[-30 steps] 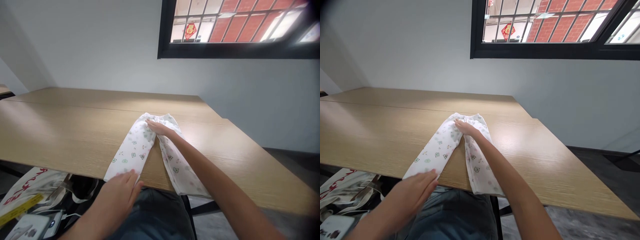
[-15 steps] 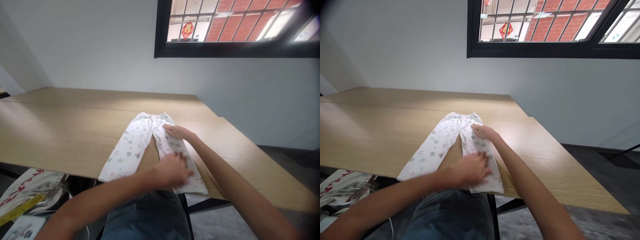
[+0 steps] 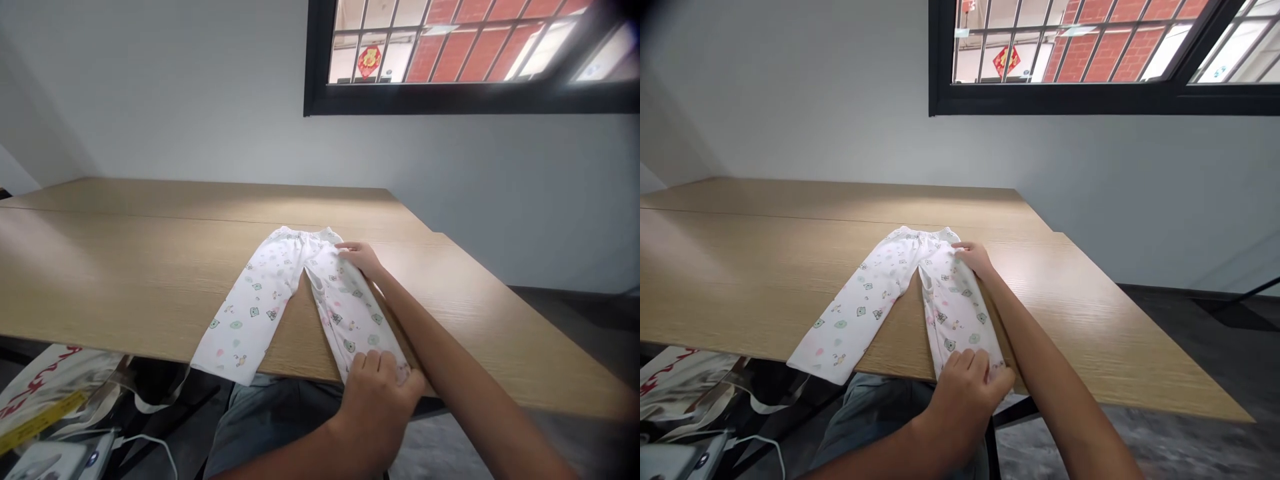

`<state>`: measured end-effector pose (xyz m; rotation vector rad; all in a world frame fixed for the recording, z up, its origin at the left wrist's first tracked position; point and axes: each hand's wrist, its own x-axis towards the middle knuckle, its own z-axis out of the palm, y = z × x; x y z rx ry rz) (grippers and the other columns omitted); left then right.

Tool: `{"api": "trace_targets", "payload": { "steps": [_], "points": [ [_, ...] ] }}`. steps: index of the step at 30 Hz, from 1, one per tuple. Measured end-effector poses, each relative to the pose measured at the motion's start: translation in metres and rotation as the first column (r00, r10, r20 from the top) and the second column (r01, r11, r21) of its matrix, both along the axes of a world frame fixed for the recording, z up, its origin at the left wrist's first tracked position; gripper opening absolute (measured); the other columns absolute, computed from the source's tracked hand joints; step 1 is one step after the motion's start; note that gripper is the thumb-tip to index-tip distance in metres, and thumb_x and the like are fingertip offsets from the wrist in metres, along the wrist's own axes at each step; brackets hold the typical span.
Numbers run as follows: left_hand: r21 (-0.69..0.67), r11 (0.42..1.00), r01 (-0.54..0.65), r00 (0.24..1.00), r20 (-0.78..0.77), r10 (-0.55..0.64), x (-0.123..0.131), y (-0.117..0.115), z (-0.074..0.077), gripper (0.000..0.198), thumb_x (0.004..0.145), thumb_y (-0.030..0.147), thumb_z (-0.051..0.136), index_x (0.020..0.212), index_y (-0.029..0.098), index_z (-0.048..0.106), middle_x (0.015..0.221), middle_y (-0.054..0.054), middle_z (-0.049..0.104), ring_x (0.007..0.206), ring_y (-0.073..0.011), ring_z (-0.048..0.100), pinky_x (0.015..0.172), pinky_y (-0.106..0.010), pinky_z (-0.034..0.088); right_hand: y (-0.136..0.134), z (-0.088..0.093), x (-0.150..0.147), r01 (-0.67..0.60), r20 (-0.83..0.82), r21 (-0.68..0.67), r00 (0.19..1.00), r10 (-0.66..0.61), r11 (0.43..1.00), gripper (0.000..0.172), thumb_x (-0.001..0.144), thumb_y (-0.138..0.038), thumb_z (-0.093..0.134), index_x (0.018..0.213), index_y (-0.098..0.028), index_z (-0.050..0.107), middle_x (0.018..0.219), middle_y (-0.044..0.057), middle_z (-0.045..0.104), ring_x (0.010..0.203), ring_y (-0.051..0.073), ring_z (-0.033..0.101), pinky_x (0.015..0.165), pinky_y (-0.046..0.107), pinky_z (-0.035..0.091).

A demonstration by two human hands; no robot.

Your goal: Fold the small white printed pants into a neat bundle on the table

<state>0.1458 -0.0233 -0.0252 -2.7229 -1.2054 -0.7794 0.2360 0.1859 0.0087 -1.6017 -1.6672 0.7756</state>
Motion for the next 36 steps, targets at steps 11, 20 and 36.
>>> {"api": "trace_targets", "payload": {
  "steps": [11, 20, 36],
  "points": [
    [-0.329, 0.904, -0.273, 0.756, 0.507, 0.413, -0.113, -0.021, 0.082, 0.030, 0.086, 0.026, 0.035, 0.114, 0.034, 0.043, 0.094, 0.005, 0.056, 0.062, -0.0048, 0.050, 0.050, -0.013, 0.037, -0.010, 0.061, -0.050, -0.242, -0.518, 0.057, 0.822, 0.236, 0.969, 0.019, 0.077, -0.033, 0.052, 0.077, -0.014, 0.052, 0.076, 0.003, 0.049, 0.070, 0.010, 0.049, 0.064, 0.021, 0.043],
    [-0.645, 0.423, -0.637, 0.588, -0.052, 0.807, -0.212, -0.021, 0.050, 0.037, 0.085, 0.030, 0.027, 0.109, 0.036, 0.054, 0.107, 0.004, 0.054, 0.092, -0.0158, 0.053, 0.068, -0.021, 0.039, 0.003, 0.017, -0.149, -0.422, -0.227, -0.132, 0.894, 0.387, 0.897, 0.042, 0.080, -0.020, 0.045, 0.120, -0.011, 0.047, 0.116, 0.013, 0.051, 0.088, 0.016, 0.054, 0.081, 0.031, 0.045],
    [-0.517, 0.838, -0.176, 0.978, -0.192, 0.086, -0.114, 0.029, 0.078, 0.025, 0.084, 0.023, 0.038, 0.074, 0.016, 0.060, 0.123, -0.007, 0.034, 0.120, -0.0246, 0.028, 0.105, -0.048, 0.030, -0.026, 0.032, -0.053, -0.498, 0.020, -0.198, 0.859, 0.511, 0.844, 0.046, 0.087, -0.048, 0.037, 0.118, -0.020, 0.055, 0.121, 0.005, 0.051, 0.103, 0.017, 0.051, 0.088, 0.029, 0.042]
  ]
}}
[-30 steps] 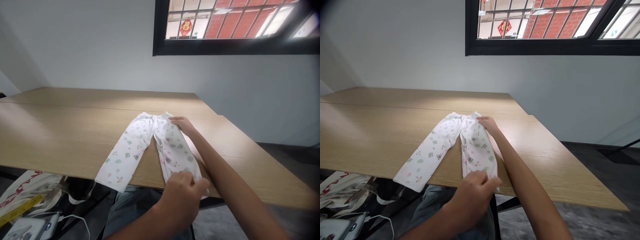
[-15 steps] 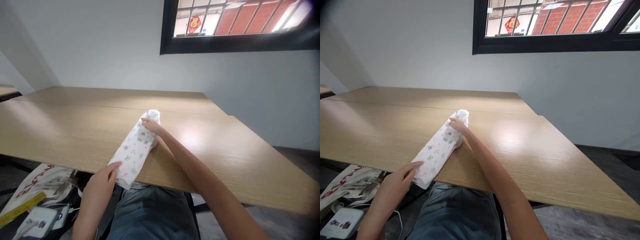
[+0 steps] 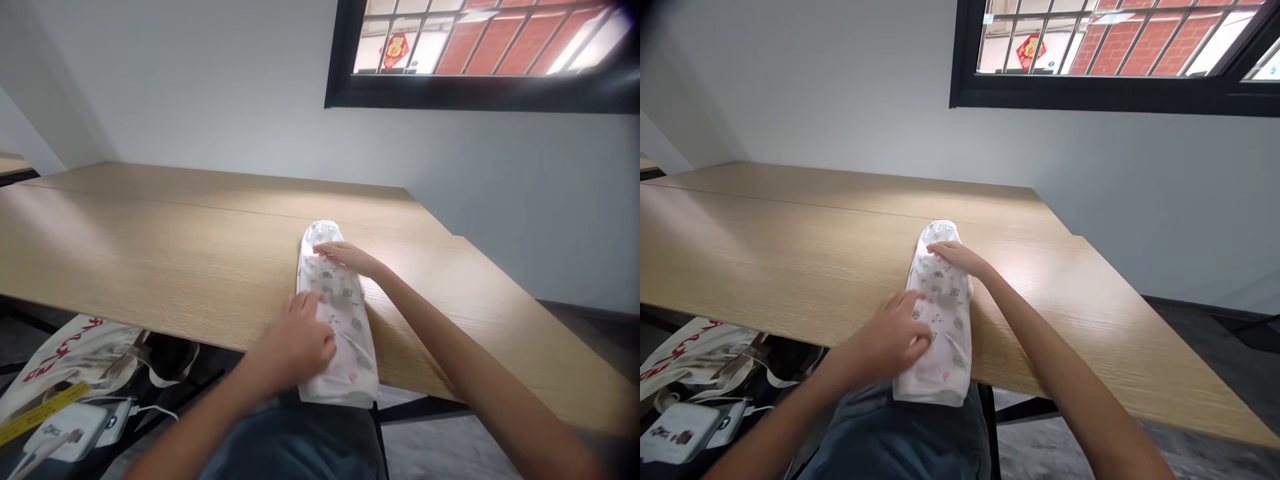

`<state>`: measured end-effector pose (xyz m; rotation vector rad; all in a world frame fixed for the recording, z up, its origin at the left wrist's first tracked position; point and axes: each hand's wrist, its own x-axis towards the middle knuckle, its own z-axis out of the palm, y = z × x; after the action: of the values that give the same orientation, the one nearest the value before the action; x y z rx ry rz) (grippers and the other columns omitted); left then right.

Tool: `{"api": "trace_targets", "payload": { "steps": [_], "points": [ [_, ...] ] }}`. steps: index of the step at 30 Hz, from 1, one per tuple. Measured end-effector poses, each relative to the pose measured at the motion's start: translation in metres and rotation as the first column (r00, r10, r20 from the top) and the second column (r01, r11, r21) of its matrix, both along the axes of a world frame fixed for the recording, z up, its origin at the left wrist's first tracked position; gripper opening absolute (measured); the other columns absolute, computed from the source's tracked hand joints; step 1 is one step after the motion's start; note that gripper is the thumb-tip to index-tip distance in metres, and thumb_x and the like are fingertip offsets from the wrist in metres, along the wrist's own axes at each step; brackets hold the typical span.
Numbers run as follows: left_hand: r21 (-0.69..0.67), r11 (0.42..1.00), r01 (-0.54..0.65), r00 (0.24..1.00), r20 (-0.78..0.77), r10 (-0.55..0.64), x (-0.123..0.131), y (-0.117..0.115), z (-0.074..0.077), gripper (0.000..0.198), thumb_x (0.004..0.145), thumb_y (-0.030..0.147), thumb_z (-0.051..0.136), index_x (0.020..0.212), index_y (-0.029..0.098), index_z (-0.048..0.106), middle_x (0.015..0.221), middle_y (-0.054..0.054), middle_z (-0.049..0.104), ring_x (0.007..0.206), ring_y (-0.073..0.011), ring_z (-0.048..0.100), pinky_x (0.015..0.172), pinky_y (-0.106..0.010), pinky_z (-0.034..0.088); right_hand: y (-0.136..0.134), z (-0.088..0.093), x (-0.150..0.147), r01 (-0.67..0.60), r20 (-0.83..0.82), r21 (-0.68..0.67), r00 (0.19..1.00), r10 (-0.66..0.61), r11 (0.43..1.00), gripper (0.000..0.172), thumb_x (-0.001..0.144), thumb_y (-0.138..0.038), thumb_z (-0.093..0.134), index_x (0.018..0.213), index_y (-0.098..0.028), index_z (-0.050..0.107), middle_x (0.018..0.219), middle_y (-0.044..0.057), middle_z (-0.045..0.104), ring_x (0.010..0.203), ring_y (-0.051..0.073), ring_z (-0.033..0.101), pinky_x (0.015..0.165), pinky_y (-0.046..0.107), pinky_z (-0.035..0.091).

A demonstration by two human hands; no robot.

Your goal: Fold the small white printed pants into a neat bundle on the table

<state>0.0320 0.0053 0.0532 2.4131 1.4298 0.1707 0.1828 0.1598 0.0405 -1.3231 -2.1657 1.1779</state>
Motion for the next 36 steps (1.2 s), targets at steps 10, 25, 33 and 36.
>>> {"api": "trace_targets", "payload": {
  "steps": [10, 25, 33, 36],
  "points": [
    [0.031, 0.986, 0.164, 0.986, -0.039, -0.162, 0.013, 0.090, -0.028, 0.049, 0.088, 0.045, 0.029, 0.127, 0.017, 0.034, 0.132, -0.012, 0.027, 0.126, -0.0253, 0.026, 0.111, -0.051, 0.026, 0.025, -0.021, -0.013, -0.184, 0.469, 0.370, 0.883, -0.012, 0.911, 0.045, 0.090, -0.025, 0.026, 0.127, -0.008, 0.044, 0.137, 0.013, 0.033, 0.127, 0.026, 0.027, 0.104, 0.046, 0.019],
    [0.676, 0.700, 0.230, 0.959, -0.036, -0.281, -0.038, -0.040, -0.084, 0.047, 0.083, 0.009, 0.037, 0.128, 0.022, 0.034, 0.133, 0.006, 0.031, 0.121, -0.0116, 0.032, 0.098, -0.025, 0.044, -0.068, -0.003, -0.007, -0.681, 0.699, 0.365, 0.651, 0.296, 0.635, 0.027, 0.089, -0.017, 0.035, 0.105, -0.012, 0.057, 0.113, 0.012, 0.052, 0.104, 0.022, 0.046, 0.087, 0.035, 0.040],
    [0.656, 0.705, 0.270, 0.910, 0.066, -0.410, -0.039, -0.025, -0.057, 0.035, 0.083, 0.012, 0.042, 0.117, 0.020, 0.043, 0.096, -0.001, 0.054, 0.083, -0.0107, 0.051, 0.072, -0.022, 0.049, -0.176, -0.013, 0.028, -0.466, 0.493, 0.563, 0.852, 0.175, 0.683, 0.037, 0.059, -0.028, 0.072, 0.088, -0.015, 0.053, 0.087, 0.005, 0.054, 0.080, 0.021, 0.049, 0.069, 0.038, 0.044],
    [0.658, 0.712, 0.246, 0.924, 0.062, -0.377, -0.041, -0.023, -0.034, 0.032, 0.081, 0.009, 0.039, 0.111, 0.019, 0.046, 0.087, 0.000, 0.054, 0.071, -0.0096, 0.050, 0.059, -0.019, 0.045, -0.175, -0.009, 0.029, -0.479, 0.513, 0.677, 0.852, 0.108, 0.559, 0.018, 0.064, -0.009, 0.056, 0.079, -0.014, 0.050, 0.075, 0.004, 0.053, 0.068, 0.019, 0.048, 0.058, 0.035, 0.043]
  ]
}}
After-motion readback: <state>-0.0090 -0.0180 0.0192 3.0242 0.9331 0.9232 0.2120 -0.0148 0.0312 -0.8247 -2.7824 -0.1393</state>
